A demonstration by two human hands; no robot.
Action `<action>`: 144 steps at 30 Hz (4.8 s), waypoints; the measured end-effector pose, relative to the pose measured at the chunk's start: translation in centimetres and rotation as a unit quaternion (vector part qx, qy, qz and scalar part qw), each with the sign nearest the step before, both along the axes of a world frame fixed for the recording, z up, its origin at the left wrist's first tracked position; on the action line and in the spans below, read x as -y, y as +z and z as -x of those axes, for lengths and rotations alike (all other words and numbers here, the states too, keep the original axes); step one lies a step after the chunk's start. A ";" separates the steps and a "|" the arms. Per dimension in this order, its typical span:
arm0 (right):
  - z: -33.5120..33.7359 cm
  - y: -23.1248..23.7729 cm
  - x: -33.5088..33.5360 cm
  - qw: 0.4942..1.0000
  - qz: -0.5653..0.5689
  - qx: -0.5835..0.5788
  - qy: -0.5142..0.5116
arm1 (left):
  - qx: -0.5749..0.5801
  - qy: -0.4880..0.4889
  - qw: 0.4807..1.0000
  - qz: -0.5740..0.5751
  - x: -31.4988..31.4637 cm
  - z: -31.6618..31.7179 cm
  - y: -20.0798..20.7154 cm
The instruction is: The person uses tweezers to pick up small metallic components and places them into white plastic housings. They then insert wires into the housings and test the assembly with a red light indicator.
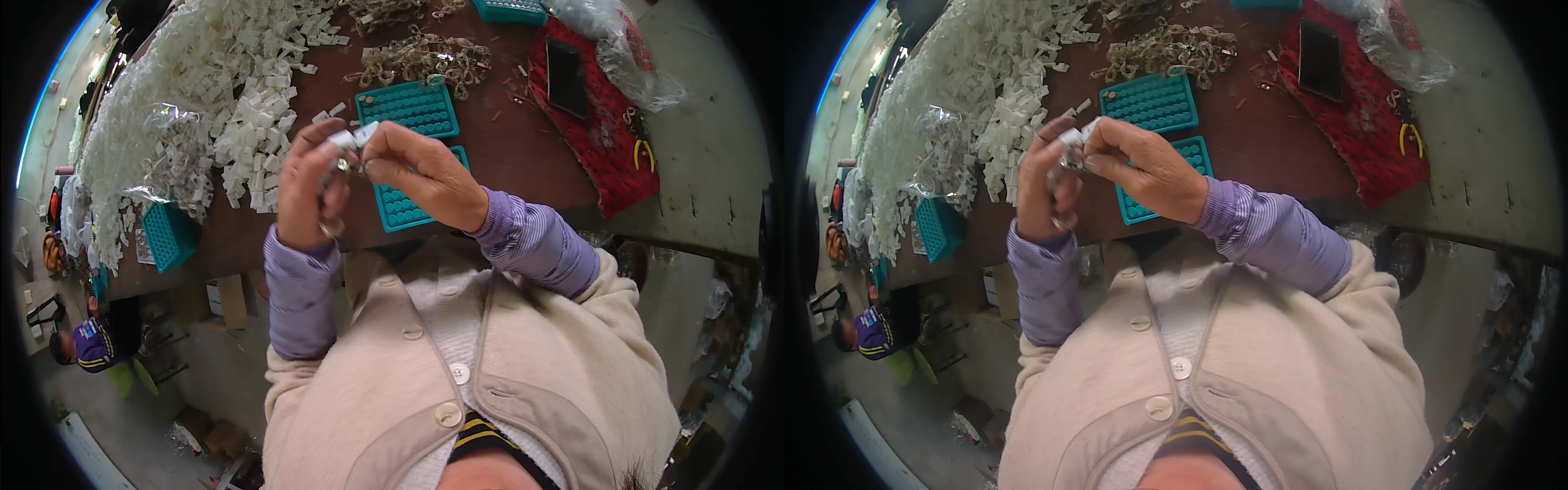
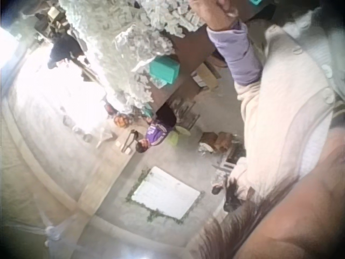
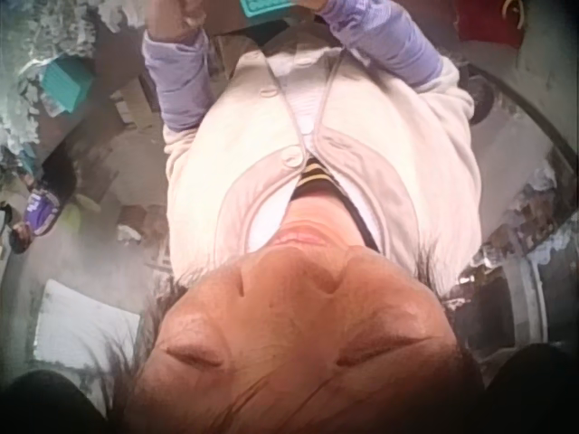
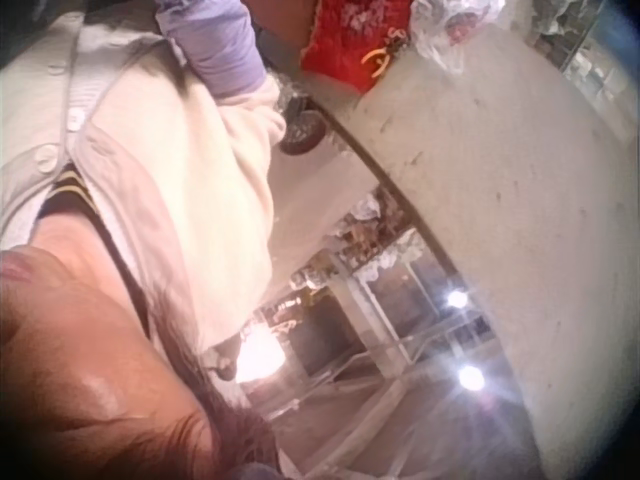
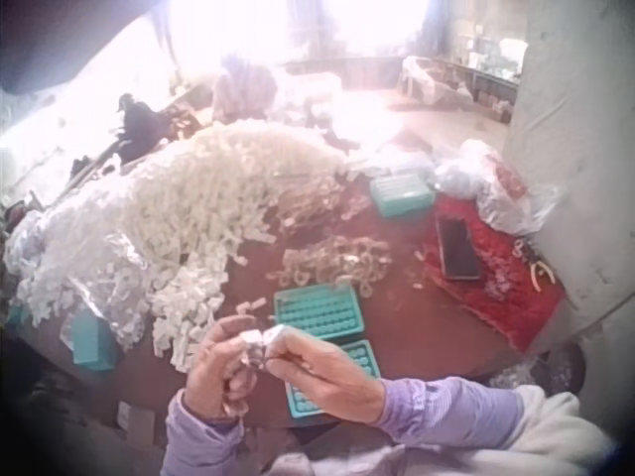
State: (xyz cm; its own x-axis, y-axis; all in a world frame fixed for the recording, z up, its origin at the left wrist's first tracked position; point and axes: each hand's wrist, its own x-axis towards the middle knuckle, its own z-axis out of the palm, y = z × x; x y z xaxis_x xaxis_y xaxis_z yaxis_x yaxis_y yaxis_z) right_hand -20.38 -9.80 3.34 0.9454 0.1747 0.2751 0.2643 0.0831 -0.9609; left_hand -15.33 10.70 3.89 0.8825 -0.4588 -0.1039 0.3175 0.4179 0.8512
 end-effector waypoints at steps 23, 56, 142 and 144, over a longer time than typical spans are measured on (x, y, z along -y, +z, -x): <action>2.7 2.1 1.7 0.926 0.349 0.142 -0.023 | 0.427 0.045 0.864 -0.264 0.2 2.8 -1.1; 3.2 -0.6 2.8 0.893 0.288 0.212 -0.274 | -0.050 0.034 0.994 -0.089 4.5 4.7 -3.0; -1.0 1.9 12.7 0.841 0.446 0.180 -0.249 | -0.049 0.192 0.980 -0.030 -1.0 2.1 -2.8; 1.8 2.0 9.4 0.812 0.529 0.185 -0.165 | -0.045 0.181 0.982 -0.010 -1.1 2.2 -2.7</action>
State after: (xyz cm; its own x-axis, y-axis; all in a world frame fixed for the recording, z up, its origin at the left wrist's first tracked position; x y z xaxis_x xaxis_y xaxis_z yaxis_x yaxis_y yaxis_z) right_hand -22.19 -19.21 5.33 0.8755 0.2523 0.4122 0.3913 -0.8706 -0.2983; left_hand -17.48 11.78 1.16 0.9744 -0.1136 -0.1939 0.2247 0.5009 0.8358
